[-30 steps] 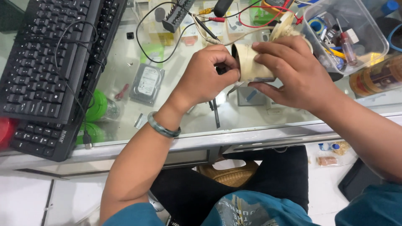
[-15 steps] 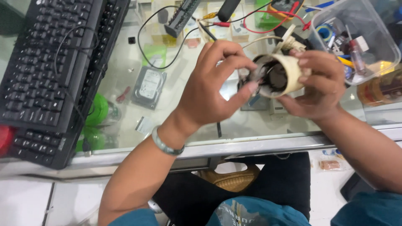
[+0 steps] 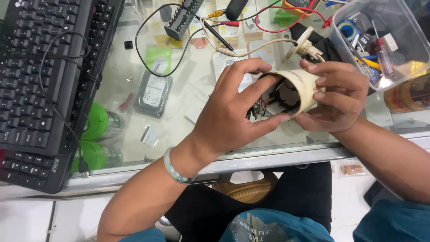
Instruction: The person is disassembling a security camera, handling the IR LED board and lens, and then attempting to reassemble the components into the housing.
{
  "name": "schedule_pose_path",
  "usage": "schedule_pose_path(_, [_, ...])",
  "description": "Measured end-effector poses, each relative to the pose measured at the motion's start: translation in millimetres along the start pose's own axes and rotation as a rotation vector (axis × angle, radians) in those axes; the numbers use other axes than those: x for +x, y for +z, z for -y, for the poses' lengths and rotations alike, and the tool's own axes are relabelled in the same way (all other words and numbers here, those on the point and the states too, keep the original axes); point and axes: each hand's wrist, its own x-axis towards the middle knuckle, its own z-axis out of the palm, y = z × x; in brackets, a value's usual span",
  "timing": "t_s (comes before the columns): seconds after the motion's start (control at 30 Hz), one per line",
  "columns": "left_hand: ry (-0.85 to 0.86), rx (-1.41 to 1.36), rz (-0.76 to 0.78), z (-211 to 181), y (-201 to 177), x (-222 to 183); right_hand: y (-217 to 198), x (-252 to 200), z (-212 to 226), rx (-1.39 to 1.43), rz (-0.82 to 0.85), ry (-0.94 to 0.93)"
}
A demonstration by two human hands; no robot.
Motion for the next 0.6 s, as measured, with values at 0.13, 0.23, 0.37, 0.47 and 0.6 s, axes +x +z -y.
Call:
schedule_pose_path(0.13, [-0.013, -0.041, 0.012, -1, -4, 2, -1, -1, -2, -0.002, 0.005, -0.023])
schedule_pose_path(0.23, [-0.003, -0.02, 0.017, -3, -3, 2, 0, 1, 0, -0.047, 0.044, -0.035])
schedule_pose_path(0.37, [-0.075, -0.049, 0.019, -2, -2, 2, 0, 1, 4, -0.122, 0.098, -0.046])
schedule_pose_path(0.47, [-0.081, -0.072, -0.001, 1, -1, 3, 3, 3, 8, -0.222, 0.127, -0.041])
schedule_pose_path(0.6, [-0.06, -0.095, -0.019, 6, 0, 3, 8, 9, 12, -0.262, 0.133, -0.022])
